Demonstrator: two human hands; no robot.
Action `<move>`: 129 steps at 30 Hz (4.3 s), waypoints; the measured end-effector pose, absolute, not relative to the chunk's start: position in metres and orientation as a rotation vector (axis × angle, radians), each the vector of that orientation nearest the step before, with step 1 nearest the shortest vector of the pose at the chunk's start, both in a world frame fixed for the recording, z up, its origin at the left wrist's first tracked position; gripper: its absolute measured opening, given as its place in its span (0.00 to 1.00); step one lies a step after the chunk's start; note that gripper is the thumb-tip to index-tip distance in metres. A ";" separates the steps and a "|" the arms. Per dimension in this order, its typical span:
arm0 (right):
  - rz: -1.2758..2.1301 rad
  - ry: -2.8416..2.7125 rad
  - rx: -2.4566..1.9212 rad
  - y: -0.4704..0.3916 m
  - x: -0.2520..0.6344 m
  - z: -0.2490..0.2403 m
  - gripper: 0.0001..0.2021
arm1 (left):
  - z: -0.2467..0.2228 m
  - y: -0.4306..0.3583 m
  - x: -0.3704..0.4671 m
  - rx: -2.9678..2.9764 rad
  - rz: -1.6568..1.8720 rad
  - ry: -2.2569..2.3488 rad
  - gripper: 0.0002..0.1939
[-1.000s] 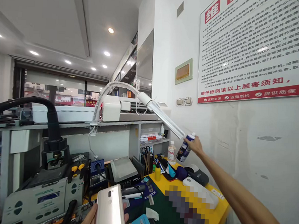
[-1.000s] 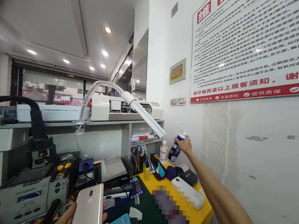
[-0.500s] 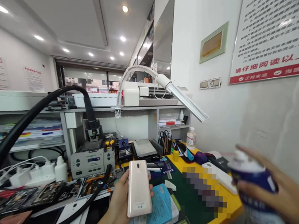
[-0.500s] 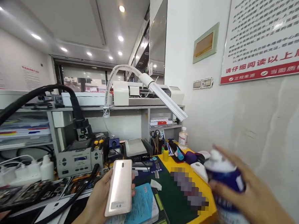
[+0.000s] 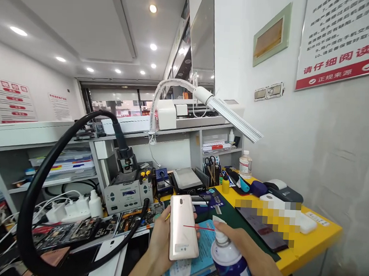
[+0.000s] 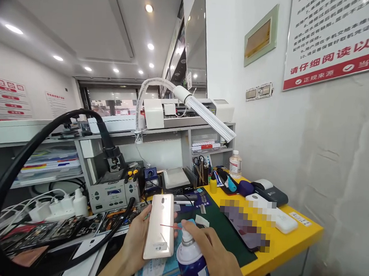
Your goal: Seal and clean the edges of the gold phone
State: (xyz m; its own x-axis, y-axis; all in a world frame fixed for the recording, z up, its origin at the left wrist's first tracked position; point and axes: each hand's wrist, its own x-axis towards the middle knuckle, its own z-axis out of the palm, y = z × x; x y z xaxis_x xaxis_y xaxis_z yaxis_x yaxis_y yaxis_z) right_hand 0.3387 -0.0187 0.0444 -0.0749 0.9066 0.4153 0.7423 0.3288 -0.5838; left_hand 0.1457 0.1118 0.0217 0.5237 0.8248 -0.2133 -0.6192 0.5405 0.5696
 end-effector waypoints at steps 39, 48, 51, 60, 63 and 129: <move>0.345 -1.966 -1.561 -0.013 0.323 0.072 0.32 | 0.020 0.108 0.144 0.498 0.833 0.493 0.29; 0.323 -1.992 -1.619 -0.013 0.319 0.069 0.34 | 0.019 0.109 0.145 0.504 0.834 0.470 0.28; 0.284 -1.998 -1.620 -0.012 0.319 0.070 0.34 | 0.020 0.108 0.145 0.505 0.840 0.487 0.29; 0.286 -2.002 -1.565 -0.010 0.315 0.072 0.32 | 0.016 0.109 0.144 0.511 0.881 0.521 0.25; 0.239 -2.001 -1.519 -0.007 0.315 0.067 0.32 | 0.019 0.108 0.144 0.512 0.878 0.530 0.24; 0.183 -1.907 -1.533 -0.011 0.317 0.089 0.32 | 0.032 0.094 0.152 0.535 0.925 0.583 0.24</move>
State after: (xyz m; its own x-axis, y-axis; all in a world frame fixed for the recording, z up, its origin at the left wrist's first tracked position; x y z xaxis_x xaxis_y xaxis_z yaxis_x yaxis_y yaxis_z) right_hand 0.3170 -0.0112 0.0885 -0.0804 0.9081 0.4110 0.8132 0.2982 -0.4998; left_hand 0.1517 0.0939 0.0325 0.4725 0.8506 -0.2308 -0.5751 0.4960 0.6506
